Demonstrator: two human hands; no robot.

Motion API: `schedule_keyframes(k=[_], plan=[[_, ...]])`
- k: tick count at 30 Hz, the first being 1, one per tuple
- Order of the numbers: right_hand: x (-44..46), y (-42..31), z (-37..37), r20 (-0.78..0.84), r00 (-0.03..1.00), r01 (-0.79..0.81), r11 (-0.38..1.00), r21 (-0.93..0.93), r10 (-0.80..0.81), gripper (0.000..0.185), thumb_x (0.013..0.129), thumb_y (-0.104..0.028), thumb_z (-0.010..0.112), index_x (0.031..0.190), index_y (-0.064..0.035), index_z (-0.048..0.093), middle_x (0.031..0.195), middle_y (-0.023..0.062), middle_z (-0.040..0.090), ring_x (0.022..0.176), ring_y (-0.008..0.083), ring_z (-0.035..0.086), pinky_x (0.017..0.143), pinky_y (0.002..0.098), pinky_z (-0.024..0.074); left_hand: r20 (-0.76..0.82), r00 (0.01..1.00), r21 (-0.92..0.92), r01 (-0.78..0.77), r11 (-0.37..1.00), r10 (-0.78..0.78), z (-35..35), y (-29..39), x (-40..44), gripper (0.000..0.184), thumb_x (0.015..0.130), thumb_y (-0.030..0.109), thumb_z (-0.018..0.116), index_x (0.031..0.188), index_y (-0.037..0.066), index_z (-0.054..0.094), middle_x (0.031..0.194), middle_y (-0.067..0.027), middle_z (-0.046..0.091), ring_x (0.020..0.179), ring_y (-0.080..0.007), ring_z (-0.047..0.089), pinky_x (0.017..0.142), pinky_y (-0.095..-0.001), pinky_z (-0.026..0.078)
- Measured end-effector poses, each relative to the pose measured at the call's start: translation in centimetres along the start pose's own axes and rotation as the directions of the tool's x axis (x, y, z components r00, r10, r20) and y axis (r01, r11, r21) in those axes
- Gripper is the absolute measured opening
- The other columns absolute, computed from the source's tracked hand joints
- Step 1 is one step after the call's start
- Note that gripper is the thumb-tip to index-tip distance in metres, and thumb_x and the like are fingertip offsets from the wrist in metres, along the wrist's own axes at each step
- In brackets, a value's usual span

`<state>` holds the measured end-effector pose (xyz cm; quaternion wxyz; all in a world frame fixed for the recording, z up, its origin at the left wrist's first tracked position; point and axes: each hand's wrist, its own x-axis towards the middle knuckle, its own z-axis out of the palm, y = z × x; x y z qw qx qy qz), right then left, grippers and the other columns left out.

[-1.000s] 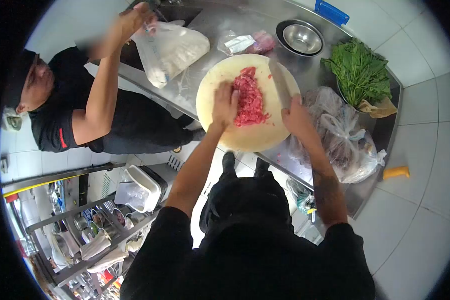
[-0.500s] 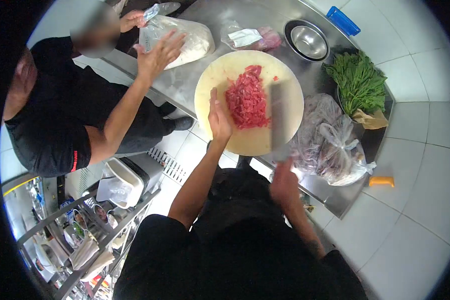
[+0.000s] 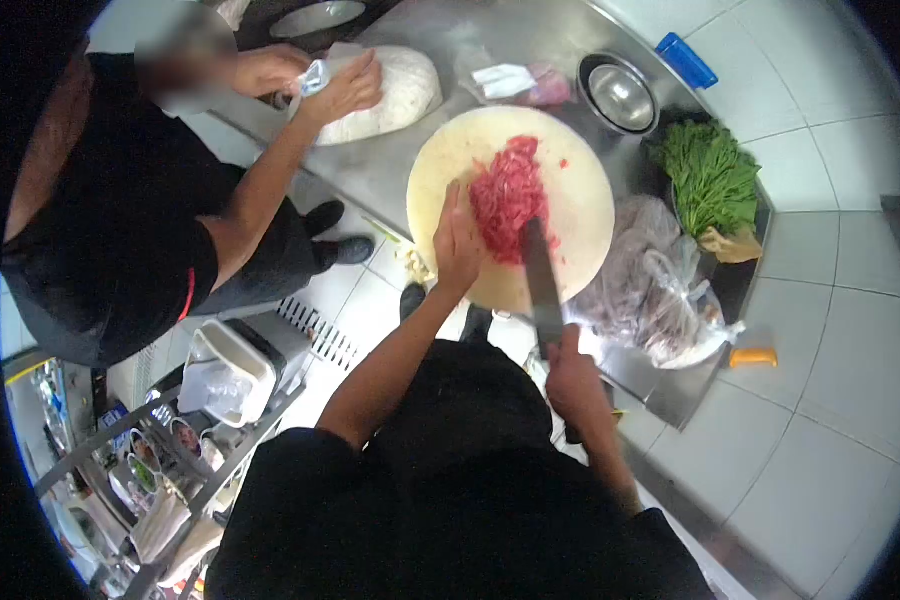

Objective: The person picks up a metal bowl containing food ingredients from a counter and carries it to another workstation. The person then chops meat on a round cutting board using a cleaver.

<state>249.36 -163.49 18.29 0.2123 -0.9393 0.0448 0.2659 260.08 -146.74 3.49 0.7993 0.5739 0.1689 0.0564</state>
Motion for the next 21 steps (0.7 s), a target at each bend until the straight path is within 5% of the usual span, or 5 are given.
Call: schedule_keyframes(k=[9,13,15,18,21], plan=[[-0.4,0.7,0.3,0.018,0.999,0.026,0.999,-0.024,-0.026,0.023,0.096,-0.013,0.035,0.113,0.0003,0.028,0.078,0.0371,0.059,0.075,0.0533,0.059,0.065,0.0623,0.0442,-0.058,0.972,0.093,-0.22,0.971,0.226,0.4,-0.1,0.9,0.051,0.102,0.026,0.03,0.139,-0.008,0.035,0.136,-0.0251,0.047,0.124,-0.0264,0.048,0.105,-0.0314,0.033],[-0.2,1.7,2.2,-0.13,0.991,0.028,0.999,0.03,-0.023,0.022,0.096,-0.016,0.04,0.109,-0.0014,0.028,0.073,0.0362,0.059,0.072,0.0543,0.059,0.064,0.0634,0.0449,-0.072,0.995,0.045,-0.068,0.997,0.071,0.4,2.6,-1.0,0.054,0.103,0.031,0.025,0.139,-0.008,0.036,0.142,-0.0218,0.041,0.135,-0.0266,0.035,0.111,-0.0322,0.024],[-0.1,2.8,2.3,-0.07,0.997,0.021,1.0,-0.019,-0.023,0.022,0.096,-0.015,0.04,0.109,-0.001,0.028,0.073,0.036,0.059,0.072,0.0542,0.058,0.063,0.0633,0.0448,-0.039,0.993,0.134,-0.105,0.985,0.111,-0.8,-0.3,-0.6,0.048,0.103,0.029,0.032,0.141,-0.001,0.039,0.123,-0.0148,0.058,0.064,-0.0113,0.053,0.061,-0.0253,0.045],[-0.7,0.6,0.3,-0.064,0.998,0.022,0.999,-0.034,-0.024,0.022,0.093,-0.012,0.04,0.108,-0.0002,0.028,0.073,0.0359,0.059,0.071,0.054,0.058,0.064,0.0628,0.0449,-0.093,0.768,0.356,-0.569,0.742,0.634,-1.4,-5.2,2.7,0.048,0.103,0.029,0.032,0.141,0.001,0.039,0.118,-0.0101,0.06,0.048,-0.0042,0.031,0.043,-0.0217,0.031],[0.4,1.1,2.7,-0.111,0.993,0.04,0.999,0.008,-0.039,0.028,0.089,-0.008,0.042,0.111,0.001,0.028,0.075,0.0364,0.06,0.073,0.0532,0.06,0.066,0.0623,0.0459,-0.106,0.983,0.071,-0.141,0.987,0.148,-0.5,1.2,-1.0,0.047,0.103,0.027,0.03,0.141,0.0,0.039,0.125,-0.0154,0.057,0.07,-0.0117,0.056,0.063,-0.0255,0.047]])
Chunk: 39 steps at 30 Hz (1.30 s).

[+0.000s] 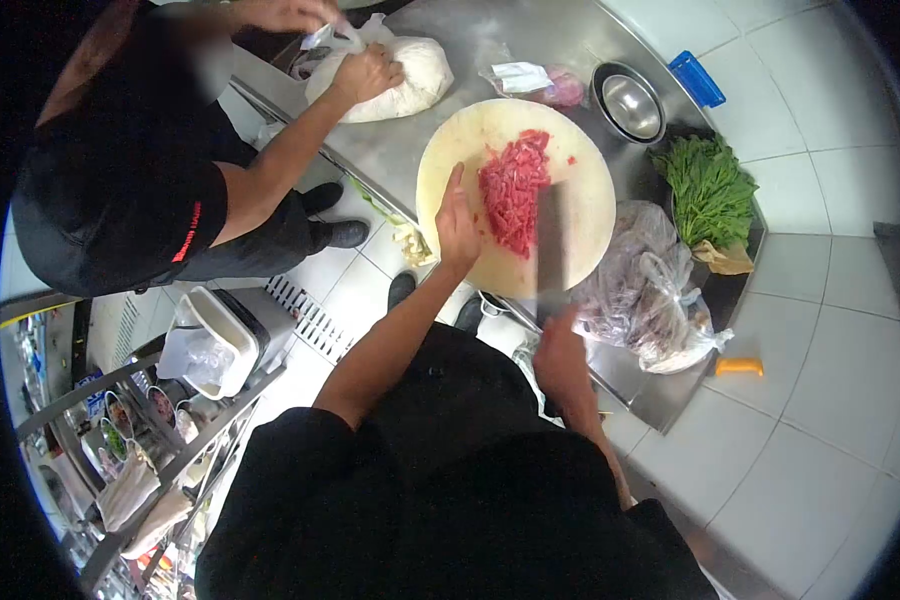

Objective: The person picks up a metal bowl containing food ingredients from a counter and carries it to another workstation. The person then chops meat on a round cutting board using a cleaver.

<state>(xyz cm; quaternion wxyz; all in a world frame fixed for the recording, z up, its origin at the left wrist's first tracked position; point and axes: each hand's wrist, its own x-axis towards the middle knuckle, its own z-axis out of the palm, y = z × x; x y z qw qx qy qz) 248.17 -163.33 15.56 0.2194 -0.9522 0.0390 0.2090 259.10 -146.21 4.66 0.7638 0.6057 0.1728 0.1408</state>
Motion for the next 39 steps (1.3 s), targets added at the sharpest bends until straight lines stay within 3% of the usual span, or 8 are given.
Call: schedule_keyframes(k=[4,10,14,16,20,26,30,39], plan=[[0.3,-0.7,-1.9,0.118,0.993,-0.016,0.995,-0.096,0.027,0.024,0.091,-0.009,0.04,0.11,-0.0011,0.029,0.076,0.0366,0.059,0.075,0.0535,0.06,0.069,0.0636,0.0448,0.066,0.982,-0.089,0.184,0.979,-0.179,-0.1,-2.1,1.0,0.048,0.103,0.028,0.029,0.141,0.001,0.04,0.129,-0.0176,0.055,0.076,-0.0139,0.058,0.07,-0.0271,0.048],[0.2,-1.1,-0.3,0.077,0.997,0.031,0.999,-0.041,-0.028,0.023,0.093,-0.011,0.039,0.111,0.0016,0.029,0.076,0.0357,0.059,0.072,0.0532,0.059,0.067,0.062,0.0459,0.035,0.997,-0.144,0.074,0.987,-0.069,0.3,1.4,-0.1,0.051,0.103,0.027,0.027,0.138,-0.008,0.038,0.141,-0.0218,0.043,0.138,-0.0285,0.032,0.113,-0.0346,0.021],[-0.4,-3.0,-3.7,0.148,0.989,0.025,0.998,-0.055,-0.017,0.044,0.089,-0.007,0.04,0.126,0.01,0.024,0.076,0.0356,0.06,0.074,0.0508,0.062,0.066,0.0591,0.0479,0.01,1.0,-0.09,0.002,0.996,-0.002,0.0,0.4,0.1,0.051,0.103,0.027,0.026,0.138,-0.008,0.037,0.142,-0.0217,0.042,0.138,-0.0283,0.032,0.113,-0.0345,0.021],[0.4,-1.3,0.2,0.013,0.999,0.051,0.998,-0.032,-0.05,0.039,0.088,-0.004,0.039,0.123,0.009,0.027,0.076,0.0355,0.06,0.075,0.0496,0.062,0.066,0.0578,0.048,-0.01,1.0,-0.088,-0.023,0.996,0.022,0.1,-0.4,0.3,0.051,0.103,0.027,0.026,0.138,-0.008,0.037,0.142,-0.0216,0.042,0.138,-0.0282,0.032,0.113,-0.0345,0.02],[1.1,-1.7,-1.5,0.151,0.988,0.062,0.991,-0.117,-0.044,0.029,0.092,-0.011,0.044,0.114,-0.0004,0.03,0.076,0.0366,0.058,0.075,0.0539,0.059,0.07,0.0617,0.0448,-0.023,0.999,-0.091,-0.043,0.995,0.041,-0.1,-1.1,0.4,0.051,0.103,0.027,0.026,0.139,-0.008,0.036,0.143,-0.0214,0.041,0.138,-0.0281,0.031,0.113,-0.0344,0.02],[1.4,-1.6,1.8,0.074,0.996,0.064,0.996,-0.067,-0.059,0.042,0.089,-0.007,0.044,0.126,0.0019,0.025,0.08,0.0361,0.059,0.078,0.0535,0.059,0.07,0.0613,0.0452,-0.028,0.995,-0.066,-0.094,0.993,0.092,-0.1,-0.8,0.3,0.051,0.103,0.027,0.026,0.139,-0.008,0.035,0.143,-0.0212,0.04,0.138,-0.0278,0.031,0.113,-0.0343,0.02],[0.0,-4.6,-3.8,0.11,0.993,0.045,0.999,-0.021,-0.043,0.023,0.095,-0.014,0.042,0.109,-0.0002,0.031,0.075,0.0348,0.059,0.074,0.054,0.058,0.065,0.0619,0.0436,-0.031,0.991,-0.051,-0.13,0.99,0.128,-0.3,-0.6,0.1,0.051,0.103,0.027,0.026,0.139,-0.008,0.035,0.144,-0.021,0.039,0.138,-0.0276,0.031,0.113,-0.0342,0.02],[0.8,-4.1,-2.3,0.025,0.995,0.097,0.995,-0.005,-0.097,0.024,0.095,-0.013,0.043,0.112,-0.001,0.03,0.073,0.0344,0.058,0.072,0.0535,0.058,0.062,0.0604,0.0443,-0.05,0.985,-0.042,-0.168,0.985,0.165,-0.3,-1.0,0.3,0.052,0.103,0.027,0.026,0.14,-0.009,0.033,0.145,-0.0207,0.038,0.138,-0.0273,0.031,0.113,-0.0341,0.02]])
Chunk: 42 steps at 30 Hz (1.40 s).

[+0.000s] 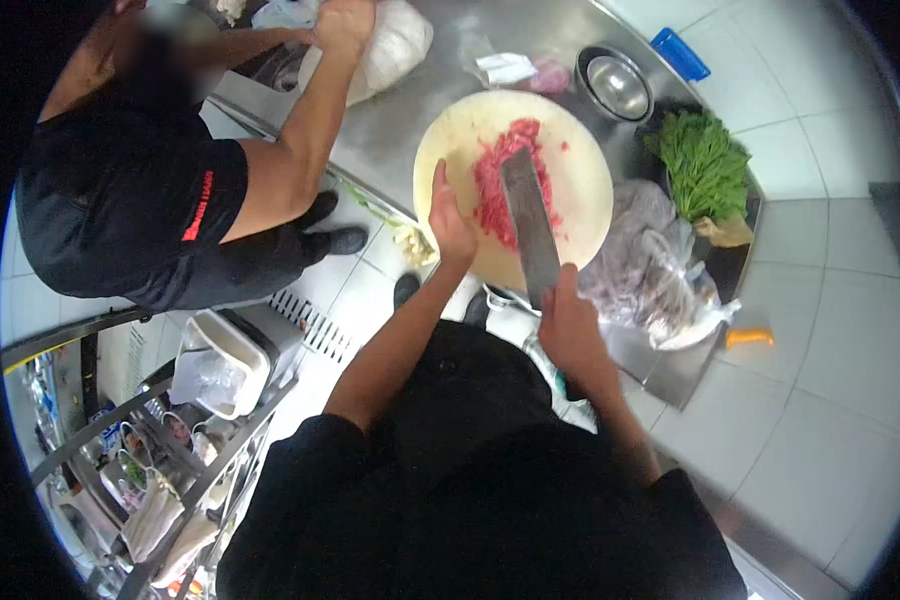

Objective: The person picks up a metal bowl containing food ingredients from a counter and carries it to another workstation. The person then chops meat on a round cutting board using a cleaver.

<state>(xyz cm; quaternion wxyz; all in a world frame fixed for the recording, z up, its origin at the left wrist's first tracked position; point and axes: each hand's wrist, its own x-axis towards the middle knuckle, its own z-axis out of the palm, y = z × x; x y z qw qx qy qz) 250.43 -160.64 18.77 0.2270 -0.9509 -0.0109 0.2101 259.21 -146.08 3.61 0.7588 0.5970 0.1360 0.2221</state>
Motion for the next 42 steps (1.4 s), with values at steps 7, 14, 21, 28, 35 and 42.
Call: schedule_keyframes(k=[7,14,21,28,35,42], plan=[[1.6,-0.8,-0.9,0.055,0.998,0.037,0.997,-0.066,-0.033,0.025,0.092,-0.01,0.043,0.11,0.0,0.029,0.074,0.0343,0.059,0.071,0.0548,0.057,0.061,0.0605,0.044,-0.009,1.0,0.008,-0.021,1.0,0.021,-0.2,-0.2,0.0,0.052,0.103,0.027,0.026,0.14,-0.009,0.032,0.145,-0.0204,0.037,0.138,-0.027,0.031,0.113,-0.034,0.02],[2.3,-1.2,-1.0,0.151,0.988,-0.014,0.999,-0.049,0.021,0.031,0.086,-0.005,0.043,0.113,-0.0009,0.029,0.08,0.0379,0.059,0.081,0.0541,0.059,0.072,0.0614,0.0452,-0.01,1.0,-0.042,-0.001,0.999,0.001,-0.2,-0.6,0.3,0.054,0.103,0.03,0.026,0.142,-0.007,0.029,0.148,-0.0203,0.032,0.14,-0.0272,0.026,0.115,-0.0351,0.016],[1.9,1.6,1.9,0.13,0.991,0.05,0.994,-0.095,-0.038,0.031,0.094,-0.015,0.042,0.117,0.0005,0.029,0.072,0.0346,0.058,0.072,0.0535,0.058,0.064,0.0615,0.044,-0.077,0.993,-0.35,0.053,0.935,-0.085,-0.1,-3.2,1.2,0.057,0.102,0.034,0.026,0.143,-0.006,0.026,0.15,-0.0203,0.026,0.142,-0.0275,0.021,0.117,-0.0364,0.013],[1.3,2.3,3.5,0.147,0.989,-0.021,0.998,-0.054,0.029,0.032,0.096,-0.018,0.043,0.117,0.0012,0.028,0.073,0.035,0.058,0.072,0.0535,0.058,0.065,0.063,0.0426,-0.057,0.998,-0.061,0.014,0.998,-0.018,-1.2,-0.7,0.1,0.056,0.102,0.034,0.026,0.143,-0.006,0.027,0.15,-0.0204,0.027,0.141,-0.0276,0.022,0.117,-0.0364,0.014],[0.7,1.5,4.1,0.132,0.991,-0.008,0.998,-0.056,0.016,0.026,0.096,-0.015,0.041,0.112,-0.0001,0.027,0.072,0.035,0.058,0.072,0.0535,0.059,0.065,0.0601,0.0463,-0.068,0.998,-0.031,0.009,0.999,-0.011,-1.4,-0.6,0.0,0.056,0.102,0.034,0.026,0.142,-0.006,0.028,0.149,-0.0205,0.029,0.141,-0.0277,0.023,0.116,-0.0364,0.015],[0.2,0.7,2.5,0.088,0.996,-0.02,0.999,-0.045,0.024,0.025,0.096,-0.017,0.041,0.111,-0.0021,0.027,0.074,0.0354,0.059,0.073,0.0531,0.059,0.066,0.0615,0.0463,-0.084,0.996,-0.01,0.001,1.0,-0.001,-1.7,-0.3,-0.2,0.056,0.103,0.033,0.027,0.142,-0.006,0.029,0.148,-0.0206,0.03,0.14,-0.0278,0.024,0.116,-0.0364,0.015]])
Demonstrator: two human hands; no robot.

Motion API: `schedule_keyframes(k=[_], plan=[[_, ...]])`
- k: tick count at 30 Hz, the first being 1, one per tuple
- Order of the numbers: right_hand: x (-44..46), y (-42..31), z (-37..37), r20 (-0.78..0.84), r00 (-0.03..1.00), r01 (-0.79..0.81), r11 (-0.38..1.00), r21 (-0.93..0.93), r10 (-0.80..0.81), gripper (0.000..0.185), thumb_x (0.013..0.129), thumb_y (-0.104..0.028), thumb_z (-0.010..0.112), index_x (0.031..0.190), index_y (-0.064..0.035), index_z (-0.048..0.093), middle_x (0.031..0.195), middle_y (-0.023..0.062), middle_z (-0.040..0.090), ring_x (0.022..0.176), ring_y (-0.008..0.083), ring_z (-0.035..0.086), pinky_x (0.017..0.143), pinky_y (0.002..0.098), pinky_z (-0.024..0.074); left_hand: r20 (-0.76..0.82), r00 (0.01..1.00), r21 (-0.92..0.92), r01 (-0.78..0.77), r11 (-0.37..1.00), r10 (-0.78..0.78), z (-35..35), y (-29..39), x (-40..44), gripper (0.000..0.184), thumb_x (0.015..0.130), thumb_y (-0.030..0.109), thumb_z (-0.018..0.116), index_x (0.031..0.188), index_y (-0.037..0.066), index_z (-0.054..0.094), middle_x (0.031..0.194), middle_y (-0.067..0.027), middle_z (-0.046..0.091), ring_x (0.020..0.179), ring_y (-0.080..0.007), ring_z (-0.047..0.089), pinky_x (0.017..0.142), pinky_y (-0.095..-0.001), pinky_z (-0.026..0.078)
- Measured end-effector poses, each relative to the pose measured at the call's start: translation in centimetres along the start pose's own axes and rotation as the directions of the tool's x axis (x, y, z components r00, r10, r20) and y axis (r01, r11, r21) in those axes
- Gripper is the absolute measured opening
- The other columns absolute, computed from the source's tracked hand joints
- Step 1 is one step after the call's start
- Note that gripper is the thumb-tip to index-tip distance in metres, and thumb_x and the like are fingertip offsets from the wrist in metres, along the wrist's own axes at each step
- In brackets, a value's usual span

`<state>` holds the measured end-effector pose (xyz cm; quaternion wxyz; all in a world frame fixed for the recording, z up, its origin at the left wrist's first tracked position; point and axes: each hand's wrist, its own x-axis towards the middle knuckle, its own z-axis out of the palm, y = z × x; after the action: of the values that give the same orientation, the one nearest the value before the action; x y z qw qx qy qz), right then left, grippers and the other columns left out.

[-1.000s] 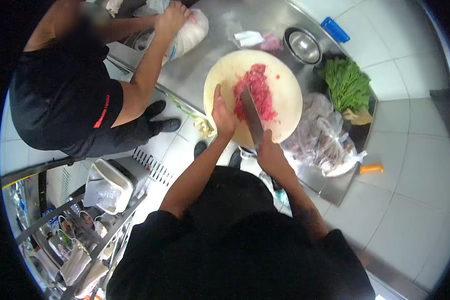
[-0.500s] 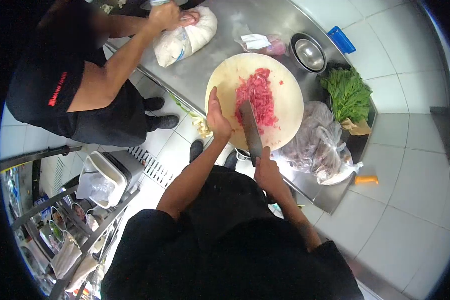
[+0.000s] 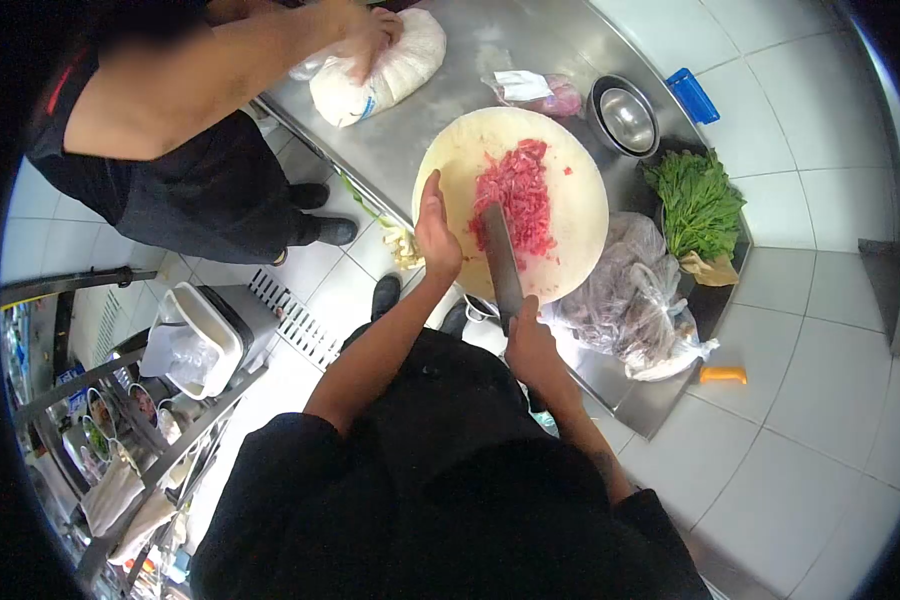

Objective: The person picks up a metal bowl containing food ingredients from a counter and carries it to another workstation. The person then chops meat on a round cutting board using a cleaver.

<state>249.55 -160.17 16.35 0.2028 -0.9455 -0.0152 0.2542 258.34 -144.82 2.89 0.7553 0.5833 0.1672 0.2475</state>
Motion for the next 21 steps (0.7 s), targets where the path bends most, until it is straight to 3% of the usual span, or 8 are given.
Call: schedule_keyframes(k=[3,7,11,13,15,17,19,21], plan=[[0.9,0.7,-0.7,0.079,0.995,0.068,0.993,-0.098,-0.06,0.025,0.097,-0.017,0.041,0.111,-0.0022,0.027,0.074,0.0352,0.059,0.073,0.0537,0.059,0.064,0.0621,0.0461,-0.013,1.0,-0.003,-0.012,1.0,0.012,0.2,-0.1,0.3,0.055,0.103,0.033,0.027,0.141,-0.006,0.03,0.148,-0.0206,0.03,0.14,-0.0279,0.025,0.116,-0.0364,0.016],[-0.1,0.0,0.2,-0.014,0.999,-0.036,0.999,0.036,0.036,0.025,0.096,-0.018,0.04,0.112,-0.0034,0.027,0.074,0.0352,0.059,0.073,0.0547,0.058,0.065,0.0635,0.0451,-0.006,1.0,0.02,-0.013,1.0,0.013,0.1,0.1,0.2,0.055,0.103,0.033,0.027,0.141,-0.006,0.03,0.147,-0.0206,0.031,0.139,-0.0279,0.025,0.115,-0.0365,0.016],[0.1,0.1,-1.3,0.088,0.996,0.031,0.996,-0.083,-0.023,0.021,0.097,-0.018,0.04,0.108,-0.0027,0.03,0.074,0.0352,0.059,0.071,0.0546,0.058,0.063,0.0631,0.0444,-0.004,1.0,0.017,-0.017,1.0,0.017,0.1,0.0,0.2,0.055,0.103,0.033,0.027,0.141,-0.006,0.031,0.147,-0.0207,0.032,0.139,-0.028,0.026,0.115,-0.0365,0.017],[-0.3,-0.4,-1.1,-0.116,0.991,0.079,0.995,0.055,-0.072,0.028,0.096,-0.019,0.043,0.114,-0.0014,0.03,0.069,0.0341,0.058,0.068,0.053,0.058,0.061,0.0625,0.0435,0.014,1.0,0.029,-0.013,1.0,0.013,0.3,-0.1,0.1,0.055,0.103,0.033,0.027,0.141,-0.006,0.031,0.146,-0.0207,0.032,0.139,-0.028,0.026,0.115,-0.0365,0.017],[0.3,0.7,0.2,-0.081,0.996,0.025,0.999,0.021,-0.023,0.03,0.096,-0.019,0.044,0.116,-0.0004,0.031,0.068,0.033,0.058,0.067,0.053,0.058,0.059,0.0622,0.0425,0.014,1.0,0.035,-0.013,0.999,0.012,0.2,0.1,0.0,0.055,0.103,0.033,0.027,0.141,-0.006,0.031,0.146,-0.0207,0.032,0.138,-0.0281,0.027,0.115,-0.0365,0.017],[0.9,1.3,-0.2,0.017,0.995,0.098,0.994,-0.056,-0.098,0.032,0.096,-0.019,0.044,0.117,0.0014,0.031,0.068,0.0326,0.058,0.065,0.0522,0.058,0.057,0.0613,0.0415,0.022,1.0,0.031,-0.018,0.999,0.018,0.3,0.4,0.2,0.055,0.103,0.033,0.027,0.14,-0.006,0.032,0.146,-0.0207,0.033,0.138,-0.0281,0.027,0.115,-0.0365,0.018],[-0.1,0.4,-2.0,-0.074,0.994,0.082,0.995,0.064,-0.077,0.03,0.095,-0.017,0.044,0.116,0.0018,0.032,0.069,0.0322,0.059,0.069,0.0512,0.059,0.059,0.0605,0.0436,0.025,1.0,0.042,-0.015,0.999,0.014,0.1,0.2,0.1,0.055,0.103,0.033,0.027,0.14,-0.006,0.032,0.146,-0.0208,0.033,0.138,-0.0281,0.027,0.115,-0.0365,0.018],[1.9,3.0,0.8,-0.094,0.994,0.043,0.997,-0.06,-0.049,0.029,0.096,-0.017,0.043,0.115,0.0017,0.032,0.069,0.032,0.059,0.069,0.0511,0.059,0.058,0.06,0.043,0.024,1.0,0.042,-0.018,0.999,0.017,0.2,0.1,0.3,0.054,0.103,0.033,0.027,0.14,-0.006,0.032,0.146,-0.0208,0.033,0.138,-0.0282,0.028,0.115,-0.0365,0.018]])
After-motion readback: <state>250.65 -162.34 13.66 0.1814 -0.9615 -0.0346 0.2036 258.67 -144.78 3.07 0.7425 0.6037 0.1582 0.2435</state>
